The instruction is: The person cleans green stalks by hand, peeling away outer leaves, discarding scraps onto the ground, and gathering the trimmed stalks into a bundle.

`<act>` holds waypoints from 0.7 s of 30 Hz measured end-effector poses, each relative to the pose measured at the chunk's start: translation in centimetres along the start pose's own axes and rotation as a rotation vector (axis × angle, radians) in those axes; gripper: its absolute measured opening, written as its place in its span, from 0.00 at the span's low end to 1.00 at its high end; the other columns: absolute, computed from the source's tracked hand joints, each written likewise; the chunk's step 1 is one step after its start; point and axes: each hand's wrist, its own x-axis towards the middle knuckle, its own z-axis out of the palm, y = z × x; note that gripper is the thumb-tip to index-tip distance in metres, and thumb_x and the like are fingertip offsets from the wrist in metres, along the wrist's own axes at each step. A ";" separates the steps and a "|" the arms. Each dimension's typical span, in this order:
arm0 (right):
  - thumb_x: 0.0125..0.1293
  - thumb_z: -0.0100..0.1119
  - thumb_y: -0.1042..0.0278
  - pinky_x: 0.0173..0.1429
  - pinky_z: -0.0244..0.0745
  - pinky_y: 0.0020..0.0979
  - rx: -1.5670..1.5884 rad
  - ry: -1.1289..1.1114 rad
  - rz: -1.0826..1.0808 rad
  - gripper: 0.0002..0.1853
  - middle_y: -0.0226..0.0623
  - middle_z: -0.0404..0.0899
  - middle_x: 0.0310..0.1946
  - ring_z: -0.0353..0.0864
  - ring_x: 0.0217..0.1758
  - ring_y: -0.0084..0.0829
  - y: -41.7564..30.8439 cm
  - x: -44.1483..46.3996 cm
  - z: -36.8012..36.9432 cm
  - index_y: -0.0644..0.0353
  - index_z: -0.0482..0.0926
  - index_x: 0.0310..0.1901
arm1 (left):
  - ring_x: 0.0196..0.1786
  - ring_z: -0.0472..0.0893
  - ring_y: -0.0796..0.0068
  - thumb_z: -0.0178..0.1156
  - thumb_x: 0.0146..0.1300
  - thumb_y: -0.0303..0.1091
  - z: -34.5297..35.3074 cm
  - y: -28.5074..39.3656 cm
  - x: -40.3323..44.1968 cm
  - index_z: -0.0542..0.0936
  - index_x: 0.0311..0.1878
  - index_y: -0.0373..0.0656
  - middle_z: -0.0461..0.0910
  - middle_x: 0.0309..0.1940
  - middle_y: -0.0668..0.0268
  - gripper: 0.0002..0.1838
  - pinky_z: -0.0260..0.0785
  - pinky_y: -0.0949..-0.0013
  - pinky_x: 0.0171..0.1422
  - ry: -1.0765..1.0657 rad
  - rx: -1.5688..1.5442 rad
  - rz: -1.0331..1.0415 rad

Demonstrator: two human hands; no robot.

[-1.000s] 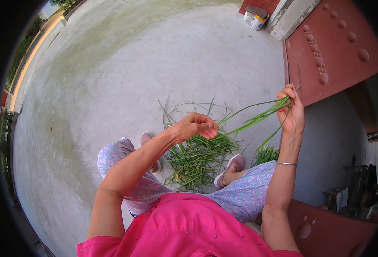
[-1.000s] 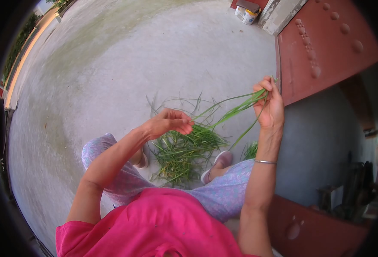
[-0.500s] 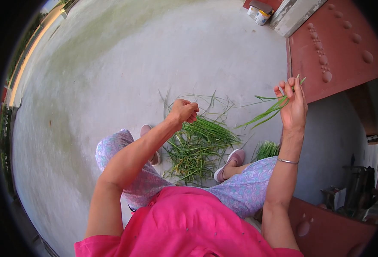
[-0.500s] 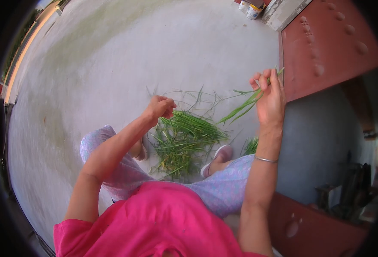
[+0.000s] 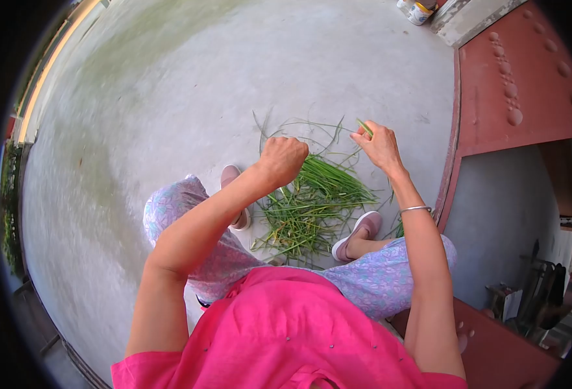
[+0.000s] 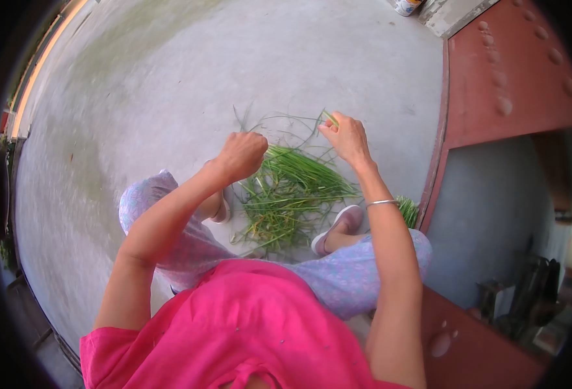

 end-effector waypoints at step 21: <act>0.51 0.68 0.68 0.44 0.76 0.45 -0.359 -0.290 0.069 0.11 0.47 0.77 0.38 0.79 0.42 0.50 14.3 0.9 23.5 0.61 0.79 0.35 | 0.34 0.76 0.64 0.58 0.44 0.23 -5.7 -1.0 -3.0 0.71 0.25 0.43 0.72 0.25 0.65 0.06 0.70 0.64 0.38 0.157 -0.049 0.034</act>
